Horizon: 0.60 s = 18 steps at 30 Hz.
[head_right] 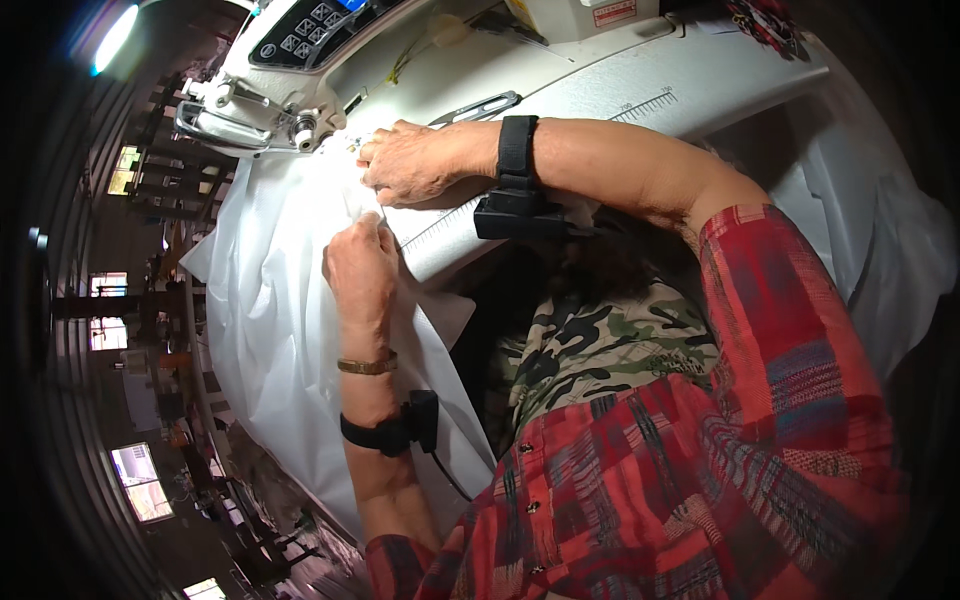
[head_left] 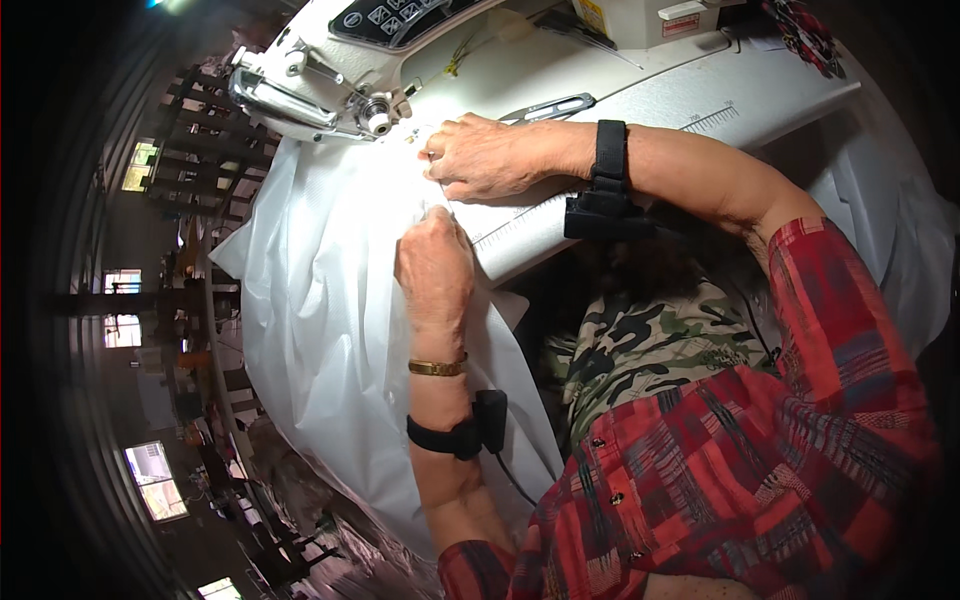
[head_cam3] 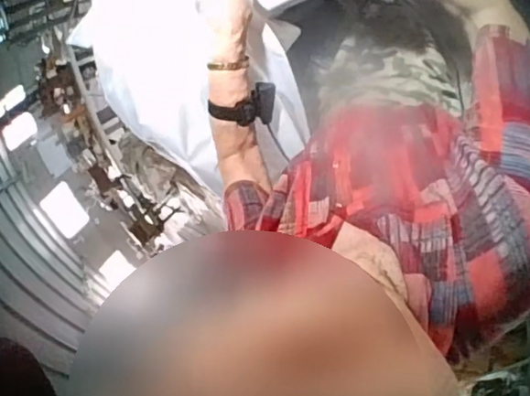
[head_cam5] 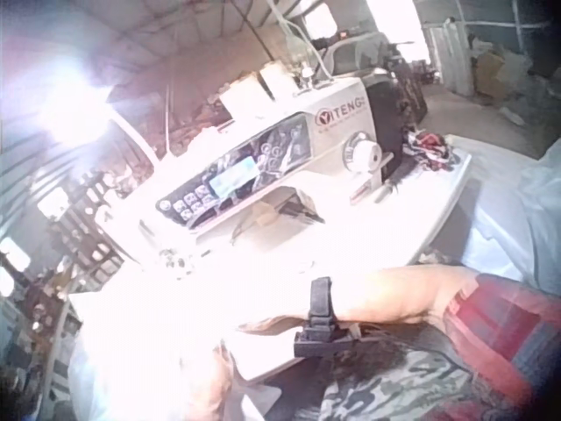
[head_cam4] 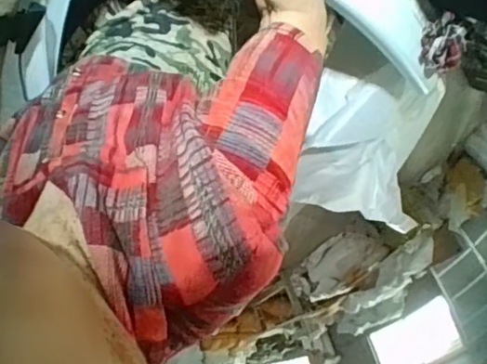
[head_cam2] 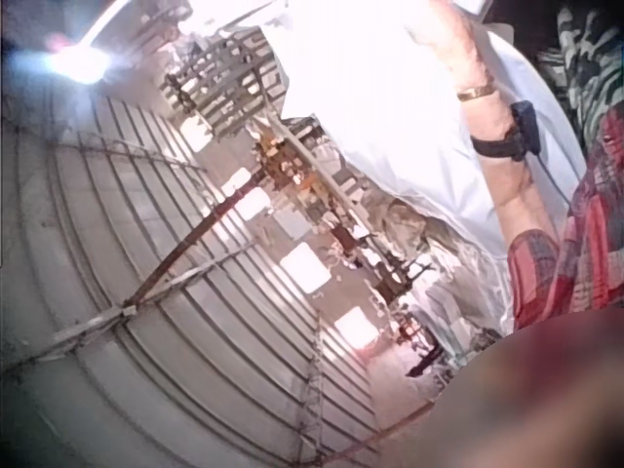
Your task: Sewing large sheets of white plastic using an industrial sewing machine.
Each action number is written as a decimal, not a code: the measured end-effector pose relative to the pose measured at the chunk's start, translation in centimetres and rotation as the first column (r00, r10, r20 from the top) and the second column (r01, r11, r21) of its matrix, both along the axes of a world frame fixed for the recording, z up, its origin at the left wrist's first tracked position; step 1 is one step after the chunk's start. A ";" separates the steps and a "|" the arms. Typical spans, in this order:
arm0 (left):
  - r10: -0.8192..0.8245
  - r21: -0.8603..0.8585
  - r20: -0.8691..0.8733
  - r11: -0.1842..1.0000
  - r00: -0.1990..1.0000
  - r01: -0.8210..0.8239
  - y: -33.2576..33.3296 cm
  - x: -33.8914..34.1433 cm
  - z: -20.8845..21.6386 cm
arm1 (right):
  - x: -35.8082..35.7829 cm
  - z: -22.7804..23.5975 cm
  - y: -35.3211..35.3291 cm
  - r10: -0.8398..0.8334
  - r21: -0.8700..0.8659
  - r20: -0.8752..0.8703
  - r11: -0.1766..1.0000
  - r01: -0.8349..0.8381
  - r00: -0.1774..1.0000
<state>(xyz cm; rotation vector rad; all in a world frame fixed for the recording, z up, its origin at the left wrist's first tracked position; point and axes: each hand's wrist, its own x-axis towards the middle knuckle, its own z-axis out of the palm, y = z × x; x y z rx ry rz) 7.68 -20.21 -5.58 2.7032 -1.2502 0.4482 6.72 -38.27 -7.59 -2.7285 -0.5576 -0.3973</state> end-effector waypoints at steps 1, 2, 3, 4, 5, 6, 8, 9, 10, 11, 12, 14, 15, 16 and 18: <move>-0.009 -0.010 -0.007 1.000 1.000 0.009 -0.2 0.5 0.0 | -0.1 0.0 0.1 -0.005 -0.002 0.023 1.000 0.005 1.000; -0.006 -0.008 -0.027 1.000 1.000 0.005 -0.4 1.0 -0.1 | -0.1 0.1 0.2 -0.012 -0.021 0.015 1.000 0.012 1.000; -0.007 -0.006 -0.026 1.000 1.000 0.007 -0.6 1.5 -0.2 | -0.1 0.2 0.3 -0.007 -0.026 0.042 1.000 0.008 0.999; -0.019 0.005 -0.014 1.000 1.000 0.019 -0.7 1.9 -0.2 | -0.1 0.3 0.3 -0.010 -0.019 -0.009 1.000 0.010 1.000; -0.035 0.013 -0.001 0.999 0.999 0.035 -0.9 2.4 -0.3 | 0.0 0.4 0.3 -0.011 -0.012 -0.060 1.000 0.010 0.998; -0.028 0.019 0.000 0.999 1.000 0.028 -1.0 2.8 -0.3 | 0.2 0.5 0.3 -0.009 -0.011 -0.058 1.000 0.009 0.998; -0.053 -0.009 0.028 0.999 0.998 0.053 -1.4 3.4 -0.3 | 0.6 0.6 0.0 -0.002 -0.025 -0.128 1.000 -0.001 0.992; -0.047 0.004 0.034 0.999 0.998 0.047 -1.6 3.7 -0.1 | 0.7 0.6 -0.1 -0.009 -0.045 -0.147 0.999 0.002 0.989; -0.024 -0.032 0.039 0.999 0.999 0.026 -1.9 3.8 -0.1 | 0.8 0.4 -0.2 0.007 -0.001 -0.124 1.000 -0.007 0.992; 0.007 -0.059 0.014 0.998 1.000 -0.006 -2.0 3.7 0.1 | 0.9 0.3 -0.3 0.019 0.043 -0.111 0.999 -0.015 0.994; 0.004 -0.119 -0.021 0.993 1.000 -0.007 -2.1 3.5 0.4 | 0.9 0.2 -0.5 0.034 0.068 -0.074 0.997 -0.029 0.997; 0.015 -0.078 -0.045 0.997 0.999 -0.018 -1.7 2.6 0.9 | 1.0 0.0 -0.7 0.062 0.103 -0.040 0.993 -0.057 0.997; 0.058 -0.009 -0.109 0.998 0.992 -0.059 -1.4 1.9 1.1 | 1.0 0.0 -0.8 0.076 0.130 -0.048 0.989 -0.069 0.996; 0.050 0.004 -0.076 0.999 0.996 -0.050 -0.9 0.9 1.2 | 1.0 0.0 -0.9 0.097 0.133 -0.021 0.987 -0.093 0.995; 0.066 -0.016 -0.084 0.998 0.994 -0.067 0.0 -1.1 1.0 | 0.9 0.2 -0.9 0.086 0.198 -0.058 0.977 -0.073 0.995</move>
